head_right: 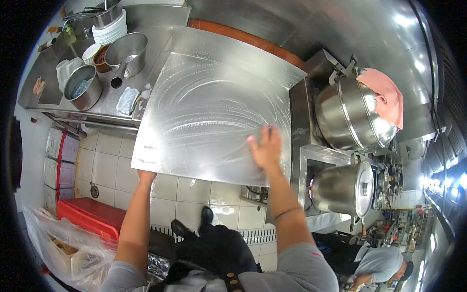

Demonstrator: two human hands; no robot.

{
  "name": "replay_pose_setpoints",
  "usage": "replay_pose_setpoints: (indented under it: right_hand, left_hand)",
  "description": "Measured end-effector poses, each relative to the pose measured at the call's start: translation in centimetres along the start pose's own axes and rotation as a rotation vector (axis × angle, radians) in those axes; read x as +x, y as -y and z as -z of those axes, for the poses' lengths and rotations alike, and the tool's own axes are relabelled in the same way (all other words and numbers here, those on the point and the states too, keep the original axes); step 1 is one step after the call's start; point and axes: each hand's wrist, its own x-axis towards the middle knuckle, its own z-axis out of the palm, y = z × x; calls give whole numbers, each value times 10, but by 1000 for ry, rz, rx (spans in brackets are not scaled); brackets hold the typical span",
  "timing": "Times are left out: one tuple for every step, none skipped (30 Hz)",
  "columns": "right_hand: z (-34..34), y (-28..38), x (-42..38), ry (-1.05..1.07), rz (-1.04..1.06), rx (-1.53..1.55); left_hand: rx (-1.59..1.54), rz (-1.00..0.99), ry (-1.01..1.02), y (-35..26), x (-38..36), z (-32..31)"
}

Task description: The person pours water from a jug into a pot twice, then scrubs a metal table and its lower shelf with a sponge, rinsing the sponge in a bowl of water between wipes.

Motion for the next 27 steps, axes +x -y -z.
replay_pose_setpoints:
  right_hand:
    - [1, -16, 37, -38, -37, 6]
    - [-2, -23, 72, -68, -76, 11]
    - [-2, -12, 109, -73, -90, -16]
    - [-3, 9, 151, -90, -96, -38]
    - [-6, 42, 183, -83, 32, -38]
    - [-11, 84, 200, -69, 155, -37]
    - [-14, 134, 196, -90, 275, 63]
    - [-15, 182, 184, -22, 392, 29]
    - [-20, 221, 160, -12, 502, 76]
    - [-22, 245, 134, -13, 612, 122]
    - [-23, 253, 100, -33, 700, 142]
    - [-24, 262, 61, -53, 810, 167]
    - [-19, 257, 23, -30, 859, 190]
    - [-9, 241, -8, -12, 905, 218]
    - [-5, 221, -32, 37, 886, 189]
    - [4, 201, -52, 97, 825, 167]
    - [1, 177, -66, 108, 752, 102]
    - [1, 151, -72, 92, 712, 100]
    - [1, 125, -69, 69, 668, 80]
    - [-4, 97, -59, 16, 536, 45]
    - [-9, 80, -45, -38, 395, 11]
    - [-12, 81, -31, -46, 410, 30]
    - [-13, 84, -18, -76, 237, 24]
    - [-16, 84, -13, -96, 58, 13]
    - [-19, 107, -13, -43, 173, 16]
    - [-21, 147, -18, 14, 278, 15]
    - [-13, 193, -29, 77, 383, 30]
  left_hand:
    - [-2, 4, -5, 2, 4, -2]
    - [28, 3, 53, 7, 3, -3]
    - [57, 2, 105, 10, 2, -3]
    - [-9, 31, 63, 4, 5, -5]
    - [-8, 34, 44, 1, 10, -5]
    - [-7, -15, 14, 0, 12, -5]
    - [-3, -58, -5, 3, 8, -4]
    - [7, -43, -3, 9, 4, -6]
    - [7, -47, 7, 15, 2, -8]
    - [2, -60, 11, 17, 6, -11]
    - [4, -54, 5, 15, 5, -14]
    - [-27, -61, -15, 8, 4, -14]
    - [-49, -62, -42, 3, 0, -9]
    - [-38, -22, -41, 2, -1, -8]
    - [-28, 18, -44, 3, 1, -11]
    - [-8, -13, -12, 11, 4, -13]
    - [11, -37, 20, 16, 4, -8]
    - [28, -6, -16, 11, 0, 16]
    - [60, -24, 196, -1, -1, 48]
    - [91, -51, 412, -8, 5, 75]
    - [108, -46, 390, -2, 10, 99]
    - [44, 69, 322, 9, 16, 126]
    - [-24, 177, 254, 16, 24, 150]
    - [36, 179, 51, 21, 39, 169]
    - [96, 176, -145, 20, 63, 186]
    - [107, 139, -298, -23, 82, 218]
    - [-83, -26, -418, -4, 125, 224]
